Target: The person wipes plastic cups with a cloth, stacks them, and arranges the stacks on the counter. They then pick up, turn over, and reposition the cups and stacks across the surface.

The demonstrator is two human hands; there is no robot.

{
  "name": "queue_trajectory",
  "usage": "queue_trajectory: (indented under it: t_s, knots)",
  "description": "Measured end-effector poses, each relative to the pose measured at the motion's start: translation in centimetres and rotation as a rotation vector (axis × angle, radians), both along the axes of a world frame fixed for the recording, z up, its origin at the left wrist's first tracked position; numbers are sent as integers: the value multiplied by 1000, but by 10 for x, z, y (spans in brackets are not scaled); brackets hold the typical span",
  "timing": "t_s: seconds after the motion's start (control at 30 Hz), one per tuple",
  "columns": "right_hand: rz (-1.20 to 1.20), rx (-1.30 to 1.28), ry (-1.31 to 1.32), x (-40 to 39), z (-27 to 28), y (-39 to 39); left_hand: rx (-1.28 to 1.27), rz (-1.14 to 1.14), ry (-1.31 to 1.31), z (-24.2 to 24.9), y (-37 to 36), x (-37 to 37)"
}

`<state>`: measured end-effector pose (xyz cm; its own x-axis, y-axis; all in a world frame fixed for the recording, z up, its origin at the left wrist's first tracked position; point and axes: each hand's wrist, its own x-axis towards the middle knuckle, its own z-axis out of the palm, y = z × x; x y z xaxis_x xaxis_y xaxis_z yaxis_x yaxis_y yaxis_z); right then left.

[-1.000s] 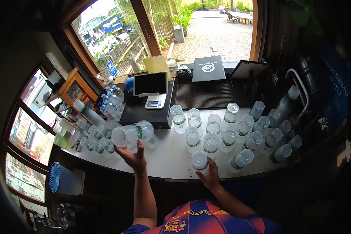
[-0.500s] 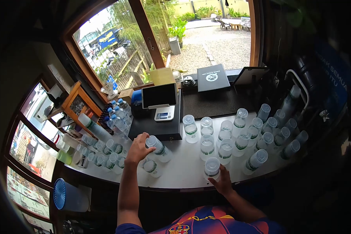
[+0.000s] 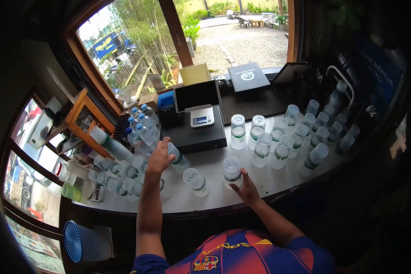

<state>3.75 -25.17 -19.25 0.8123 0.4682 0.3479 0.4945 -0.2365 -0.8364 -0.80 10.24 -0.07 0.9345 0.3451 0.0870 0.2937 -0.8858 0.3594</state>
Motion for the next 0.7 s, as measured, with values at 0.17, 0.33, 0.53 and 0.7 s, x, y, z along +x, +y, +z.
queue_trajectory:
  t_s: [0.17, 0.33, 0.53, 0.7]
  knots:
    - [19, 13, 0, 12, 9, 62, 100, -61, -405, -24, 21, -16]
    - [-3, -119, -87, 25, 12, 102, -481, -47, -870, -32, -39, -62]
    - [-38, 49, 189, 5, 14, 105, -537, -93, -660, -120, -91, -86]
    - [234, 131, 81, -56, 13, 78, -742, -187, -470, -161, -106, -100]
